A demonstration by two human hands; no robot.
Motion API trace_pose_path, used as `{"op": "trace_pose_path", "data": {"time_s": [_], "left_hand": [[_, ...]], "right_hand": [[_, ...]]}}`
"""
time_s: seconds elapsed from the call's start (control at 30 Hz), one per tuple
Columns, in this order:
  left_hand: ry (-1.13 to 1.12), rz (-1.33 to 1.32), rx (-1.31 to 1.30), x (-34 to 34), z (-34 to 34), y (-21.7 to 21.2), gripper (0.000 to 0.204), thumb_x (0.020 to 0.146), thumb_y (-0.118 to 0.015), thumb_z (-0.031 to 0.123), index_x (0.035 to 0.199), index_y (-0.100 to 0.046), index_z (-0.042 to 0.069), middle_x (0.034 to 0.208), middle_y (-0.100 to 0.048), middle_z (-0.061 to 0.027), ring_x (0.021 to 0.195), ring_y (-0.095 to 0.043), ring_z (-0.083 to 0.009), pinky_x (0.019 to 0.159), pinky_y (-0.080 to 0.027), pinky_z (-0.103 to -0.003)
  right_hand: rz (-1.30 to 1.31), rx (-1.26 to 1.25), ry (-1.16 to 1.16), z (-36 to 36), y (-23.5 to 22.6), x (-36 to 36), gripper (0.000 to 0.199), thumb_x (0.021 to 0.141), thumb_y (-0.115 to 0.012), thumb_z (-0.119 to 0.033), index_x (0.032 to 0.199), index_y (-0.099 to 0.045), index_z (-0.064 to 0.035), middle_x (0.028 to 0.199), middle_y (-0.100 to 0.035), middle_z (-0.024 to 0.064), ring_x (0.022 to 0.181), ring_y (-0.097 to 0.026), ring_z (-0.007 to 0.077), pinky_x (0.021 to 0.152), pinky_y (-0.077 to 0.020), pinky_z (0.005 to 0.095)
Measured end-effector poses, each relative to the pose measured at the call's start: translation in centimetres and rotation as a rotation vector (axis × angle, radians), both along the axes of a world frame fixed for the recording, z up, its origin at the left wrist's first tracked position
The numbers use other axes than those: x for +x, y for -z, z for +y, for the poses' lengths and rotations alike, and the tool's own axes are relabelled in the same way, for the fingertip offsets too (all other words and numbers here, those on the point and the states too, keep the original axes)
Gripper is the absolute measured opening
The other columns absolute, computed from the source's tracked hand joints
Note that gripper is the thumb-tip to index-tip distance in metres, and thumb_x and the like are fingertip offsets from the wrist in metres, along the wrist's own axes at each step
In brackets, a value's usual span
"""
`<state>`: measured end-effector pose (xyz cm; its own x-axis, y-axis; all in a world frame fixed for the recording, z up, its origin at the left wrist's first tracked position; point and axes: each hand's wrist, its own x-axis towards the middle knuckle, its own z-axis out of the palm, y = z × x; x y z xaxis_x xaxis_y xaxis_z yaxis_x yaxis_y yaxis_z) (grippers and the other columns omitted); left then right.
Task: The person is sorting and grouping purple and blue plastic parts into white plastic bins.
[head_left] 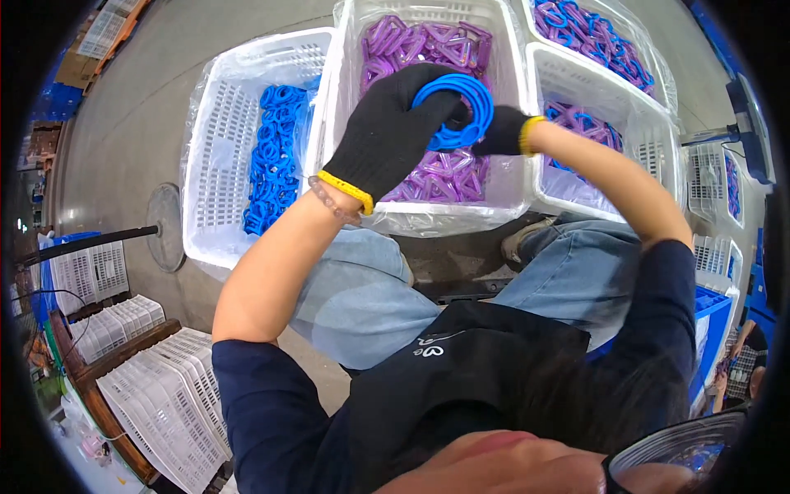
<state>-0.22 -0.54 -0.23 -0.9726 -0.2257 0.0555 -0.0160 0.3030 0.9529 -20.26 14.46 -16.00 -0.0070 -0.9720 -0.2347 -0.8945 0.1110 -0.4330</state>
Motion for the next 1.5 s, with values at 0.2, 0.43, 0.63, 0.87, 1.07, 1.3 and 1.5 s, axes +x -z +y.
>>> {"op": "trace_pose_path", "data": {"time_s": [0.2,0.43,0.63,0.87,1.07,1.3,1.5], "left_hand": [[0.05,0.046,0.203,-1.3,0.8,0.0,0.028,0.093,-0.058,0.017,0.116,-0.062,0.001,0.095,-0.067,-0.0046,0.085,-0.061,-0.0092,0.077,-0.05,-0.025],[-0.001,0.061,0.313,0.9,-0.1,-1.6,0.029,0.093,-0.059,0.018,0.117,-0.062,0.003,0.095,-0.066,-0.0023,0.085,-0.06,-0.0086,0.075,-0.05,-0.023],[0.018,0.066,0.317,0.1,0.6,-2.3,0.026,0.089,-0.06,0.013,0.112,-0.062,0.002,0.093,-0.066,-0.0031,0.081,-0.061,-0.0096,0.073,-0.05,-0.023],[0.041,-0.021,0.492,0.7,1.8,-2.9,0.022,0.084,-0.063,0.008,0.105,-0.061,0.003,0.09,-0.065,-0.0026,0.081,-0.062,-0.0102,0.07,-0.049,-0.024],[0.084,0.084,0.702,-0.7,2.6,-2.1,0.022,0.084,-0.062,0.002,0.106,-0.06,0.001,0.096,-0.064,-0.0074,0.085,-0.064,-0.0171,0.081,-0.053,-0.03],[0.104,0.468,-0.595,0.3,-0.2,-0.9,0.026,0.091,-0.05,-0.003,0.115,-0.058,0.003,0.111,-0.06,-0.0123,0.099,-0.062,-0.0188,0.084,-0.054,-0.031],[0.075,0.353,-0.279,0.3,0.7,-1.0,0.027,0.091,-0.055,0.003,0.118,-0.058,0.003,0.105,-0.063,-0.0093,0.093,-0.062,-0.0155,0.077,-0.054,-0.028]], "right_hand": [[0.369,0.571,-0.161,-5.4,22.7,1.7,0.039,0.074,-0.066,-0.023,0.109,-0.068,-0.006,0.117,-0.065,0.0153,0.107,-0.063,0.0305,0.086,-0.0524,0.0412],[0.325,0.615,0.002,-6.1,17.2,6.4,0.046,0.07,-0.068,-0.037,0.107,-0.07,-0.0108,0.115,-0.065,0.0146,0.104,-0.064,0.0292,0.084,-0.0527,0.0425],[0.265,0.604,-0.093,-2.2,15.9,5.3,0.069,0.064,-0.071,-0.046,0.125,-0.059,-0.015,0.128,-0.057,0.0144,0.116,-0.056,0.0306,0.097,-0.0459,0.0429],[0.219,0.587,-0.093,-3.1,16.6,7.7,0.081,0.067,-0.069,-0.05,0.139,-0.045,-0.0232,0.137,-0.049,0.0153,0.123,-0.05,0.0341,0.1,-0.0432,0.0439],[0.272,0.658,-0.027,-1.8,18.7,5.1,0.078,0.063,-0.071,-0.062,0.127,-0.06,-0.0189,0.13,-0.056,0.0165,0.118,-0.055,0.0328,0.098,-0.045,0.043],[0.302,0.635,-0.05,-2.7,10.4,4.9,0.083,0.068,-0.059,-0.076,0.107,-0.069,-0.0043,0.113,-0.065,0.0186,0.106,-0.062,0.034,0.09,-0.0488,0.0425],[-0.252,0.189,0.229,-0.4,-2.0,3.1,0.053,0.086,-0.061,-0.05,0.104,-0.065,-0.0004,0.103,-0.068,0.0141,0.092,-0.066,0.0266,0.083,-0.0513,0.0404]]}}
